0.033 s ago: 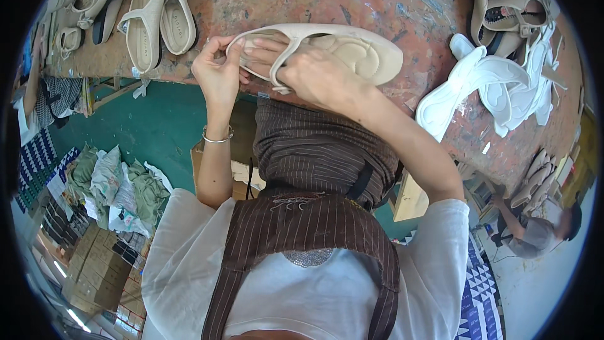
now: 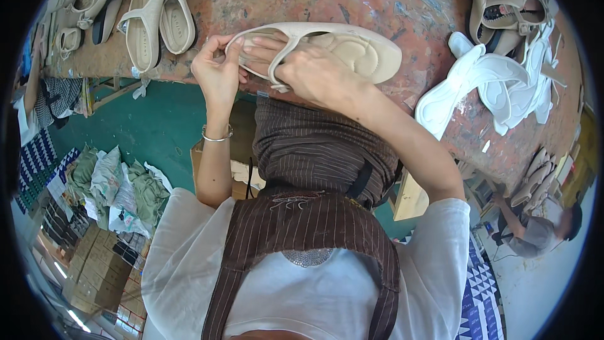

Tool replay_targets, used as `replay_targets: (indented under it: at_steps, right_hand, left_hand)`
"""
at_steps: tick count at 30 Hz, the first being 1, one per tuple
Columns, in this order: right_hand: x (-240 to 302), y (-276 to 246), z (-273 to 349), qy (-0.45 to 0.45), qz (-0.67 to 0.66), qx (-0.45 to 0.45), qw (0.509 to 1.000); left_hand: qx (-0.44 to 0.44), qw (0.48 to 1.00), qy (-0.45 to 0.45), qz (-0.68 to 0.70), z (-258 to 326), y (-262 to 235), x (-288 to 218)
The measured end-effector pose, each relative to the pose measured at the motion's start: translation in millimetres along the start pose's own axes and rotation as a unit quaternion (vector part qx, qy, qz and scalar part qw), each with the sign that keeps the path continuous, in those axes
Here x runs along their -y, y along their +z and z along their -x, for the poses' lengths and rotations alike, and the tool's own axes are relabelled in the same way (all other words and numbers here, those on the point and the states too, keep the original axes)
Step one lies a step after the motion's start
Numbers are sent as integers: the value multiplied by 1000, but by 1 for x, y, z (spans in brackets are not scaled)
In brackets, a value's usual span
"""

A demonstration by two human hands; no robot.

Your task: The person repeatedly picks up shoes and insoles from the workbench, inserts an insole into each shoe, and presses and smooths it into place by hand.

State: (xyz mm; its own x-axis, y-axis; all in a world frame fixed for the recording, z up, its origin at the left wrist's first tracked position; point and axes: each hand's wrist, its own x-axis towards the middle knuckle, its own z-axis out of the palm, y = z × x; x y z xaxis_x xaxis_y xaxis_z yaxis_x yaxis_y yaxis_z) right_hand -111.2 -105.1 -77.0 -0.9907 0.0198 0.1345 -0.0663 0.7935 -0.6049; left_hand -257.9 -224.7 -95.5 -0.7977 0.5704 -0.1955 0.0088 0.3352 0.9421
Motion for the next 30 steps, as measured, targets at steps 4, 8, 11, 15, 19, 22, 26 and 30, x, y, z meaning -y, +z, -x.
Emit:
replay_targets:
  at_steps: [4,8,11,15,19,22,26,30]
  right_hand:
    - [20,-4,12,93,139,-17,986]
    - [34,-14,23,161,230,10,960]
    - [23,-15,26,186,185,-39,964]
    - [1,-40,38,227,236,-351,877]
    - [-54,-67,51,348,27,-334,875]
    - [-7,-85,49,309,-81,-337,885]
    - [65,-49,77,251,62,-264,929]
    - [70,-12,89,302,115,-224,919]
  left_hand:
    - [22,998,-6,-57,-3,-5,-2]
    - [32,998,15,-58,-1,0,-12]
    - [36,993,30,-107,4,-3,-14]
    - [114,984,5,-135,58,6,6]
    - [173,910,137,-351,112,51,-33]
    - [187,890,261,-323,138,62,-35]
    - [254,812,380,-361,140,78,-12]
    - [243,827,359,-358,130,92,1]
